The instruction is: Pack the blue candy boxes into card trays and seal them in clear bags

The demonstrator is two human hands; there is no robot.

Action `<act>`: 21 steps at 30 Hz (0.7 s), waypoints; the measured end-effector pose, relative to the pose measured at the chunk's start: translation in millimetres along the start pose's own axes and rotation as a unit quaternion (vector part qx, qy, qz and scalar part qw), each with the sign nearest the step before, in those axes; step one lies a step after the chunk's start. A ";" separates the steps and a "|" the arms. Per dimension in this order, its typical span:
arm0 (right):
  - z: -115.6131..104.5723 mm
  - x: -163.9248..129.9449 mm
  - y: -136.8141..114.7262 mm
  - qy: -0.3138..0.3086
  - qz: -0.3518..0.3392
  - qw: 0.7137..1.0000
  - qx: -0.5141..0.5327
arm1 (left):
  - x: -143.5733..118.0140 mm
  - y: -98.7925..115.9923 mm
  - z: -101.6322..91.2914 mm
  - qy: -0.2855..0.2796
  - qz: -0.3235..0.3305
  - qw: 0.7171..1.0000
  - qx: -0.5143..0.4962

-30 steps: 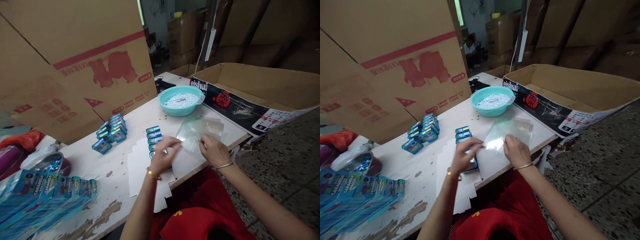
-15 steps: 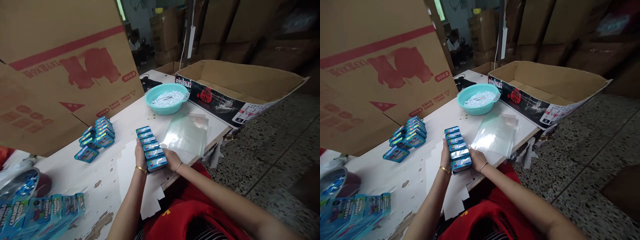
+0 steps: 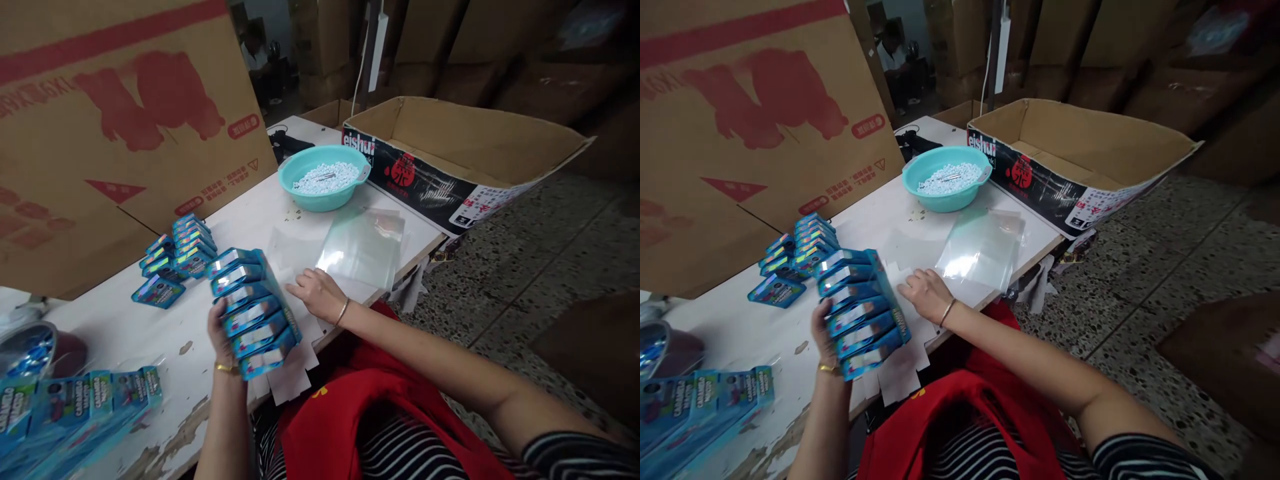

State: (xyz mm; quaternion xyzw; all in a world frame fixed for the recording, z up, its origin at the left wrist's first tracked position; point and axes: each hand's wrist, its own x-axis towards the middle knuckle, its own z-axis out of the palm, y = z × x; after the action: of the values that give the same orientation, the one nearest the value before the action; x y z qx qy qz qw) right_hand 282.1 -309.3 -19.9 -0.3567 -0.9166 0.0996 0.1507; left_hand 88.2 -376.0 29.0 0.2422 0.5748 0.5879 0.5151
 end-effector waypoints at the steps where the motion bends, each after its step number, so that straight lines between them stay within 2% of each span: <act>1: 6.2 2.4 -5.8 -0.024 -0.017 1.000 0.002 | -14.8 6.3 -14.9 0.027 -0.017 0.999 -0.021; 3: 26.1 3.0 -13.2 -0.085 -0.034 0.995 0.034 | -44.2 17.1 -41.4 0.094 -0.040 0.994 -0.042; 5: 48.4 -1.7 -13.2 -0.106 -0.027 0.989 0.099 | -69.5 23.0 -59.6 0.155 -0.052 0.986 -0.029; 7: 66.1 -8.5 -7.2 -0.070 -0.017 0.981 0.182 | -87.6 22.3 -66.9 0.198 -0.073 0.977 -0.035; 10: 80.6 -14.0 4.1 -0.005 -0.040 0.964 0.264 | -100.2 11.0 -60.1 0.220 -0.102 0.969 -0.048; 12: 85.6 -12.7 8.2 0.016 -0.054 0.959 0.279 | -101.2 0.2 -48.9 0.188 -0.155 0.969 -0.048; 15: 89.6 -7.8 8.6 0.030 -0.028 0.949 0.311 | -95.7 -16.7 -32.3 0.082 -0.243 0.966 -0.034; 18: 86.1 -5.3 6.6 0.051 0.007 0.924 0.380 | -86.1 -31.7 -21.9 -0.011 -0.237 0.971 -0.015; 21: 75.4 -5.1 5.9 0.119 0.044 0.882 0.454 | -78.2 -41.5 -17.0 -0.053 -0.204 0.978 -0.001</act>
State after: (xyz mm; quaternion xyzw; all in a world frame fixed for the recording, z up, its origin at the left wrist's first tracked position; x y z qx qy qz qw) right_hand 263.1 -314.2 -93.0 -0.2984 -0.7297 0.4678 0.3997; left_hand 114.4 -460.3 10.9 0.1503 0.5831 0.4575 0.6543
